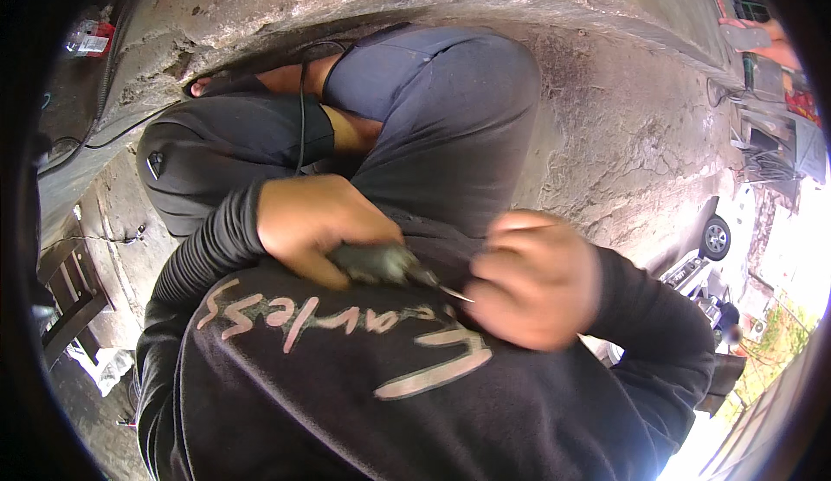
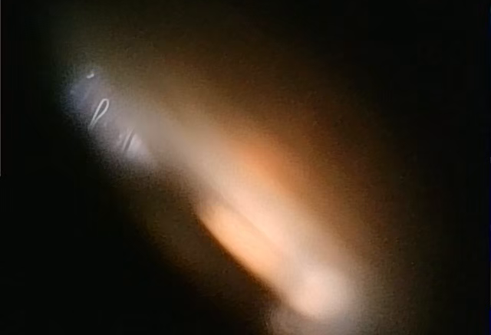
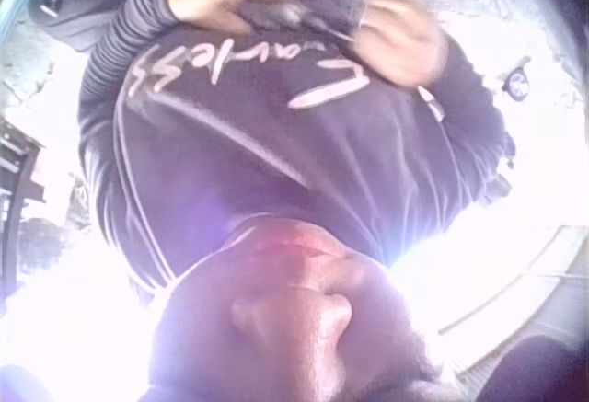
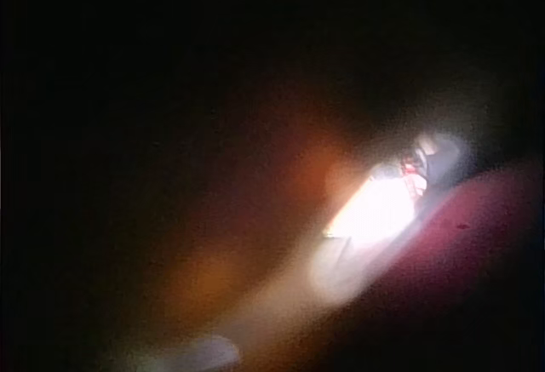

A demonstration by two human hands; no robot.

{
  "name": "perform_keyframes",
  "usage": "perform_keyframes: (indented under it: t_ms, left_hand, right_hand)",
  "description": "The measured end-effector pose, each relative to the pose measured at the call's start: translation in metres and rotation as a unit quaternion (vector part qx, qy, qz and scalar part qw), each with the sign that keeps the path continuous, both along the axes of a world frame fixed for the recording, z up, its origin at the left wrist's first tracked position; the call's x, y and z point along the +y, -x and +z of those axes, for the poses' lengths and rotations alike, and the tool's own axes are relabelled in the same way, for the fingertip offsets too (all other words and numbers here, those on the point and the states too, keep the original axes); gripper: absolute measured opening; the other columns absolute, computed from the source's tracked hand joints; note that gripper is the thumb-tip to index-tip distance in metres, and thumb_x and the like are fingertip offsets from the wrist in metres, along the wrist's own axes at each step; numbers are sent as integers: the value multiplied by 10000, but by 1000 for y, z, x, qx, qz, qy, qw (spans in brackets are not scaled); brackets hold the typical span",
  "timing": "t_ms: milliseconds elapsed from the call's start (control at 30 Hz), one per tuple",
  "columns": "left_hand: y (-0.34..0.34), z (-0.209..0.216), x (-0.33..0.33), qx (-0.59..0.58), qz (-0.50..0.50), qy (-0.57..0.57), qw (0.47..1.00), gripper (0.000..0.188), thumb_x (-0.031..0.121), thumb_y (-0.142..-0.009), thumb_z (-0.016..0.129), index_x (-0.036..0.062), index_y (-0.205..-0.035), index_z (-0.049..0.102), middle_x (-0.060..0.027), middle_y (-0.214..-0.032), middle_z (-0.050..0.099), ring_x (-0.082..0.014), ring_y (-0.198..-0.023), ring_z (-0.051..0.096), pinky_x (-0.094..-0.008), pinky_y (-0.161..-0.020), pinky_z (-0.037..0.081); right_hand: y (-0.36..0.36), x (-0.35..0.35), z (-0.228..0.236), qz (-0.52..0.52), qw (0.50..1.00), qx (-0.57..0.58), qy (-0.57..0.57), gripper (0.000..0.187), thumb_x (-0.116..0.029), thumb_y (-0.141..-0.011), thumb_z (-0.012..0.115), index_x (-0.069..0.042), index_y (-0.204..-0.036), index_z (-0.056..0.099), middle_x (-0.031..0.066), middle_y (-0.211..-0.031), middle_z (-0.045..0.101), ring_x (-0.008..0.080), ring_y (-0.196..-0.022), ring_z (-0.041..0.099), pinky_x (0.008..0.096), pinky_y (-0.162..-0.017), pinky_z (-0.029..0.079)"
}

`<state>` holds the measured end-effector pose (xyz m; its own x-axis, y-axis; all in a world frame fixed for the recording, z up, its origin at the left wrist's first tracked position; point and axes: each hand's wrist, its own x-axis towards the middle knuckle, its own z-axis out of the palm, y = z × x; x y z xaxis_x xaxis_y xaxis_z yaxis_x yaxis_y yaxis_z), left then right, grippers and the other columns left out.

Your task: The person sits on the floor and uses a rotary tool to assemble a small component. They repeatedly insert and remove a small red bit, using a screwdriver to adjust the tool's chuck, and then reinsert the bit to continue working.

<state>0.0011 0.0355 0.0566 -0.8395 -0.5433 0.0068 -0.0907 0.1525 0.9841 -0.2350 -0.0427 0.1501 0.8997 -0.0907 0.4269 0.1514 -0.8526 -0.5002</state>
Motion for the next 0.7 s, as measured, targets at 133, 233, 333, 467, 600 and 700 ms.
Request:
perform_keyframes:
  t_ms: [133, 233, 333, 467, 600, 700]
  left_hand:
    - [-2, -6, -1, 37, 16, 29, 999, 461, 109, -639, 707, 22, -1075, 584, -147, -870, 635, -343, -814, 631, -376, -685, 494]
    - [-3, -6, -16, 76, -1, 13, 997, 422, 79, -669, 714, 18, -1067, 585, -104, -850, 636, -283, -777, 641, -352, -670, 489]
    - [-7, 1, -26, 135, 100, 18, 986, 370, 77, -718, 710, 8, -1057, 579, -69, -819, 613, -218, -722, 609, -310, -652, 466]
    - [-10, 2, -33, 175, 315, -54, 931, 209, 85, -808, 671, 30, -959, 537, -21, -830, 581, -94, -707, 528, -242, -652, 434]
    - [3, -29, -50, 229, 515, -47, 825, 228, 82, -866, 620, 12, -1045, 498, -46, -860, 577, -120, -747, 573, -269, -677, 483]
    - [4, -59, -55, 235, 595, -78, 765, 205, 70, -858, 631, 14, -1009, 504, 6, -763, 522, -69, -662, 497, -222, -600, 431]
  right_hand:
    - [10, -19, 38, -4, 1000, 29, 5, 162, -138, -673, 627, -53, -632, 495, 71, -594, 456, 233, -491, 458, 344, -435, 376]
    - [21, -46, 40, -21, 974, 218, -59, 113, -100, -766, 581, -26, -708, 517, 91, -648, 478, 260, -544, 471, 361, -497, 396]
    - [27, -51, 23, -122, 965, 167, -162, 95, -80, -854, 551, -1, -801, 547, 91, -704, 503, 226, -596, 487, 324, -572, 417]
    - [7, -60, 2, -165, 967, 98, -170, 112, -101, -899, 580, 9, -919, 581, 92, -766, 530, 194, -655, 499, 283, -651, 426]
    - [-27, -63, -3, -139, 982, 49, -115, 179, -80, -870, 625, -4, -1033, 615, 81, -792, 573, 182, -687, 554, 282, -644, 460]
    - [-54, -56, -15, -147, 961, -18, -232, 214, -50, -831, 669, -9, -1036, 625, 87, -836, 614, 168, -736, 600, 273, -679, 483]
